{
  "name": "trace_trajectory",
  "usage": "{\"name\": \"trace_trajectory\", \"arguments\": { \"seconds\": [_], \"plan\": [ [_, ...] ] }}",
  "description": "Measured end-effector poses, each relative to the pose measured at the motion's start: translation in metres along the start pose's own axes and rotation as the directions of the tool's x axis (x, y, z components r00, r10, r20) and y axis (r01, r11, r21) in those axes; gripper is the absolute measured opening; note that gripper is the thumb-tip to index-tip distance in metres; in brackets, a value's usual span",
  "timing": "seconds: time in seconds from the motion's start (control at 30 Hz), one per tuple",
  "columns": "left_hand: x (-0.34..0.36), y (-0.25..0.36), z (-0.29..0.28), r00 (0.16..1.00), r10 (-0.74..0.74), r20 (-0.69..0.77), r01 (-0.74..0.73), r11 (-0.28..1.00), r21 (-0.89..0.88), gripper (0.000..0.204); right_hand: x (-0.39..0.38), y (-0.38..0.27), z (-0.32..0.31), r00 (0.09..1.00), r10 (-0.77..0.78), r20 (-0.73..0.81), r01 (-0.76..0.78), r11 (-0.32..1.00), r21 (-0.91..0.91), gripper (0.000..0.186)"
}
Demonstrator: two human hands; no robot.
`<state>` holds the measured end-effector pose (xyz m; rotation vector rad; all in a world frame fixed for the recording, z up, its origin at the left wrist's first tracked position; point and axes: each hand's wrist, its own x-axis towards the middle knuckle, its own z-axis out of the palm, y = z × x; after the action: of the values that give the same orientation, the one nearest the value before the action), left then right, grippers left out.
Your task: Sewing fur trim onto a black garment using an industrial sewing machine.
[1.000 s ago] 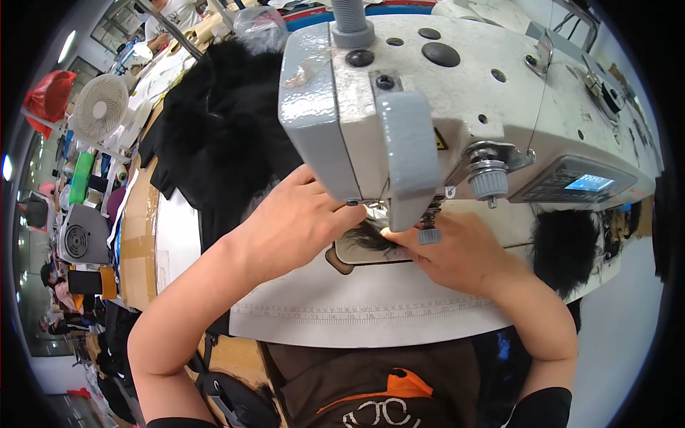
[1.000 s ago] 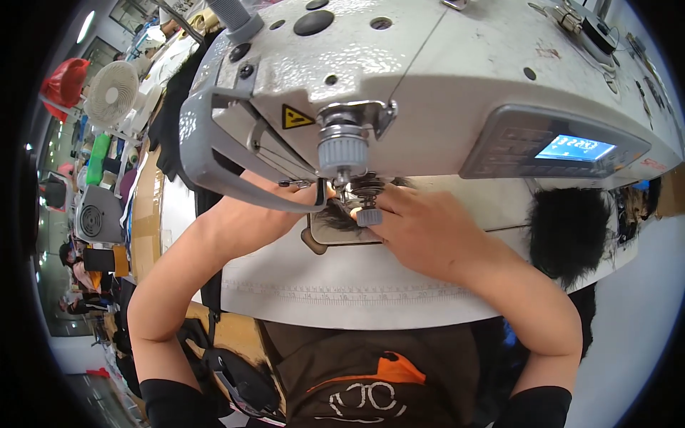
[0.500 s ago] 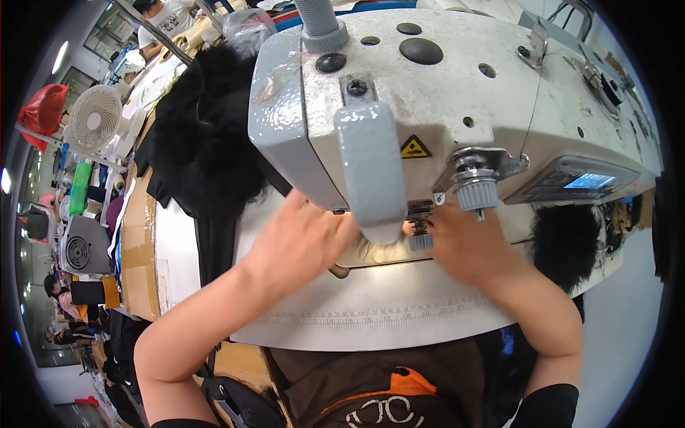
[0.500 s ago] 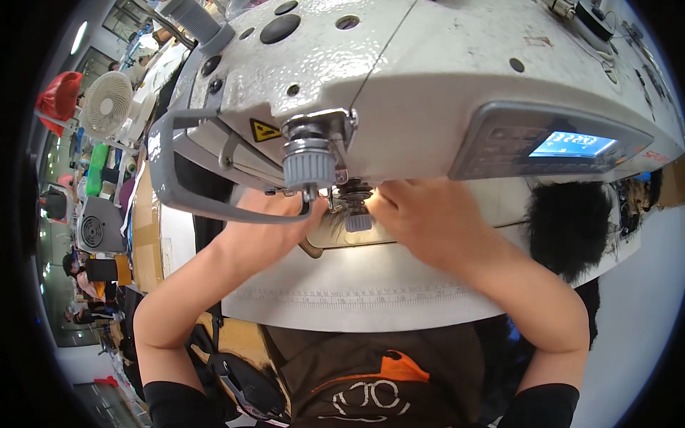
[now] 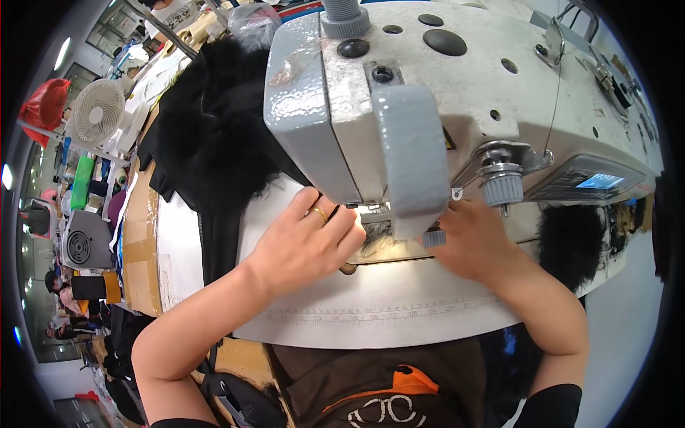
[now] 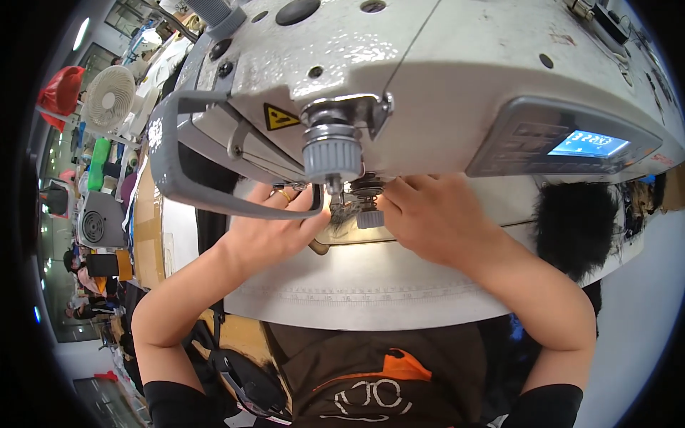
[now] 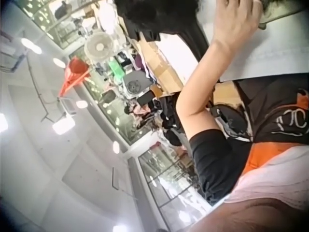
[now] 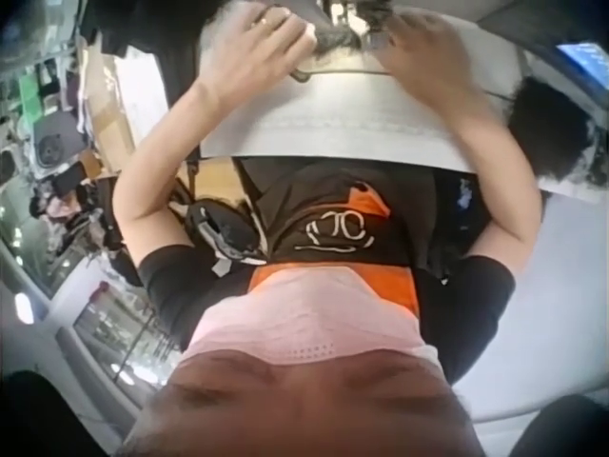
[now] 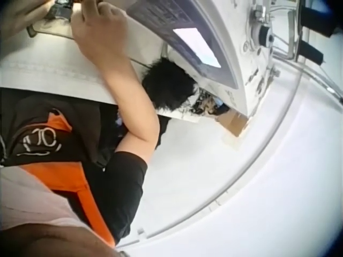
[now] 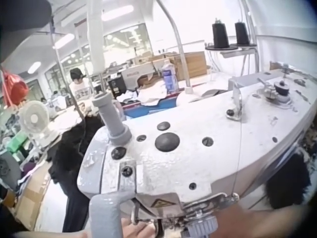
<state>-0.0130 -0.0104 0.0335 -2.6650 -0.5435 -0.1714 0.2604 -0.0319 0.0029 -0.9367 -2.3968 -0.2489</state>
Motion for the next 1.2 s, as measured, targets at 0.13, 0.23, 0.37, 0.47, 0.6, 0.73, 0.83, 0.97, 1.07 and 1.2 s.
{"name": "trace_trajectory", "arguments": {
  "seconds": [0.13,0.23,0.37,0.47,0.6,0.73,0.83,0.97,1.07,1.2],
  "plan": [
    [0.000,0.009,-0.006,0.997,-0.026,0.071,0.023,0.999,0.040,0.018,0.002,0.000,0.002,0.999,-0.035,-0.027,0.036,0.999,0.036,0.013],
    [0.001,0.010,-0.009,0.994,-0.019,0.104,0.010,0.996,0.085,0.018,0.002,-0.001,0.002,0.999,-0.041,-0.035,0.042,0.999,0.013,0.010],
    [0.005,0.015,-0.009,0.985,-0.017,0.170,-0.005,0.992,0.124,0.018,0.000,-0.004,-0.011,0.985,0.097,0.146,-0.101,0.995,0.022,0.008],
    [0.006,0.019,-0.003,0.987,-0.045,0.153,0.031,0.995,0.094,0.016,0.002,-0.002,-0.016,0.972,0.119,0.202,-0.127,0.992,0.025,0.010],
    [0.014,0.019,0.003,0.995,-0.088,0.043,0.083,0.992,0.097,0.010,0.003,0.007,-0.018,0.990,0.064,0.125,-0.045,0.987,-0.154,0.006],
    [0.016,0.018,0.003,0.984,-0.152,0.094,0.151,0.988,0.012,0.008,0.003,0.007,-0.017,0.991,0.082,0.104,-0.042,0.940,-0.337,0.006],
    [0.013,0.016,0.006,0.988,-0.152,0.000,0.152,0.987,0.046,0.007,0.005,0.010,-0.013,0.994,0.031,0.103,0.016,0.906,-0.423,0.006],
    [0.012,0.014,0.006,0.994,-0.106,-0.014,0.107,0.993,0.043,0.006,-0.005,0.016,-0.003,0.983,0.126,0.131,-0.088,0.961,-0.261,0.006],
    [0.010,0.014,0.013,0.990,-0.137,0.025,0.137,0.991,0.004,0.007,-0.001,0.012,-0.012,0.960,0.175,0.220,-0.120,0.962,-0.245,0.009],
    [0.012,0.012,0.003,0.973,-0.198,0.122,0.210,0.973,-0.092,0.012,-0.015,0.017,-0.012,0.806,0.270,0.527,-0.143,0.952,-0.270,0.053]
  ]
}}
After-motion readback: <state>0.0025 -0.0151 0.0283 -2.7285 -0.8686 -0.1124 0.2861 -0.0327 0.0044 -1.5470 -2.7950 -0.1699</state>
